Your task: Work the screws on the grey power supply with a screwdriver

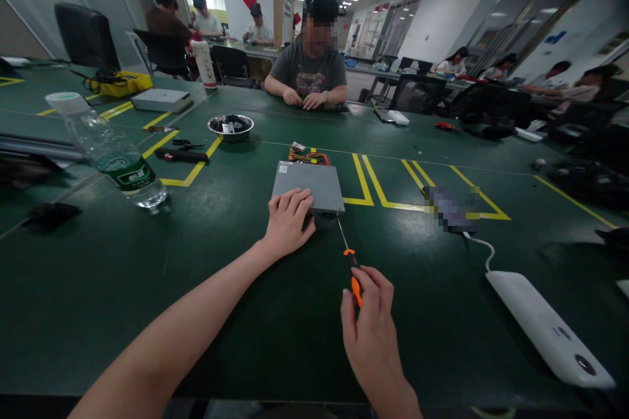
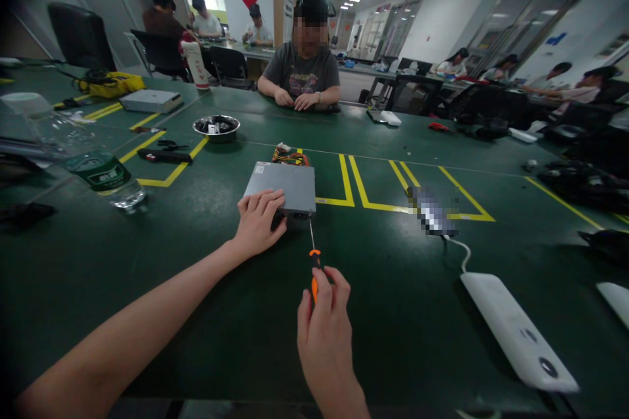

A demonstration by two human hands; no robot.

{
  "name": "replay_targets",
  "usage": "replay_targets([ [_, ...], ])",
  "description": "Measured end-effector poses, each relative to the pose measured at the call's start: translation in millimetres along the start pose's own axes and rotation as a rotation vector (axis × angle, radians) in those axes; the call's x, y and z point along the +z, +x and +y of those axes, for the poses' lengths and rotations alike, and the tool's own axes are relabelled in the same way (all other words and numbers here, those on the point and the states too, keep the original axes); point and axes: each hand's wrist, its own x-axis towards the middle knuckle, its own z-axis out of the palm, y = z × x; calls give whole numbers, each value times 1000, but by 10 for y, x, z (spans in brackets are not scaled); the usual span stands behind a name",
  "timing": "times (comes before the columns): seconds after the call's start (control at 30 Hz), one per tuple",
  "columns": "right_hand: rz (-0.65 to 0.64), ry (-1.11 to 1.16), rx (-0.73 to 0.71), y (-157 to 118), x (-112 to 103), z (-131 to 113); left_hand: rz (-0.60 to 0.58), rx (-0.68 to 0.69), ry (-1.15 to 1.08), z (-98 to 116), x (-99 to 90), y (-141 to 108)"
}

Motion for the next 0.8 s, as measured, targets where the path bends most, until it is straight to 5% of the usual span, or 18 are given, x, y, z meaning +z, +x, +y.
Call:
replay_targets([
  [0.13, 42, 5, -45, -16, 39, -16, 0, 0, 6, -3, -3, -2],
  [0.37, -26, -2, 129, 42, -58, 64, -14, 5, 16, -10, -7, -1],
  [0.63, 93, 13, -88, 47, 3, 30, -2, -5, 6, 2, -10, 2],
  [0.8, 43, -29, 57, 67, -76, 119, -10, -11, 6, 0, -7, 5],
])
